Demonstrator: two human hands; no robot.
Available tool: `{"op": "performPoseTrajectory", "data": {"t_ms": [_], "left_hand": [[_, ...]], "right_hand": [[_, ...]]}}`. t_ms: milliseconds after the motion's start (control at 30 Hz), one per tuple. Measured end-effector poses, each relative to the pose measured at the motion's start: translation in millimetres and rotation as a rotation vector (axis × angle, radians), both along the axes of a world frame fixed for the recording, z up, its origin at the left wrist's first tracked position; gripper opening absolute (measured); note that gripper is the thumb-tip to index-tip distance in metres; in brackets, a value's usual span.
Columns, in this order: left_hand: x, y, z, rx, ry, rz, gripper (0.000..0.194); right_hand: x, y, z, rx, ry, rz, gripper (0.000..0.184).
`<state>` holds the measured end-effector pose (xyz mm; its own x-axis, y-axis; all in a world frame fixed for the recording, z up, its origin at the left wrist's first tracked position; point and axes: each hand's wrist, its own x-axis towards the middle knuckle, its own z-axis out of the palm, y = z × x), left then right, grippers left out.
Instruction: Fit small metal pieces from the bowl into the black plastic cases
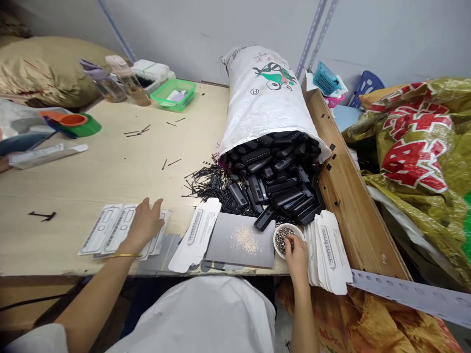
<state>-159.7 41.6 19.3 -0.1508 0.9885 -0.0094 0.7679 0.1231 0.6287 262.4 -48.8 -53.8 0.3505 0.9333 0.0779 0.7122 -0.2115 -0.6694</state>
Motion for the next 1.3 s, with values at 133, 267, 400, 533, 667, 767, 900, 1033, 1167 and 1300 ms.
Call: {"op": "performPoseTrajectory", "data": {"t_ms": [133,267,400,533,667,767,900,1033,1167,1300], "left_hand": [[0,-7,-0.5,0.047,-0.037,0.006,0.043],[-7,-3,0.4,0.094,-0.077,0.009,0.043],[20,20,-7.7,0.126,-0.106,-0.020,0.035],[100,53,-18.4,0.098,-0.346,-0.407,0.033],[161,84,-22.0,0.087,-0.449,-0.494,0.027],[166,98,-23.6,0.041,-0.526,-0.483,0.022],[145,91,-25.9,-0.022,-0.643,-0.427,0.032],[125,56,-22.9,-0.166,-1.050,-0.226,0.044],[115,23,-15.4,-0.351,-1.511,-0.033,0.055],[119,10,-12.5,-0.421,-1.634,0.107,0.032]], "right_hand": [[-2,5,-6.8,0.020,-0.072,0.045,0.036],[2,6,-10.4,0.031,-0.107,0.082,0.032],[5,6,-14.5,-0.022,-0.242,0.111,0.025],[3,8,-15.7,-0.024,-0.249,0.125,0.022],[3,7,-14.9,0.043,-0.150,0.072,0.021],[3,3,-14.0,0.057,-0.081,0.009,0.022],[2,2,-13.4,0.078,-0.027,-0.054,0.028],[5,4,-14.4,0.143,-0.034,-0.065,0.036],[9,5,-11.1,0.121,-0.016,-0.085,0.039],[-15,11,8.9,0.111,0.247,-0.114,0.033]]}}
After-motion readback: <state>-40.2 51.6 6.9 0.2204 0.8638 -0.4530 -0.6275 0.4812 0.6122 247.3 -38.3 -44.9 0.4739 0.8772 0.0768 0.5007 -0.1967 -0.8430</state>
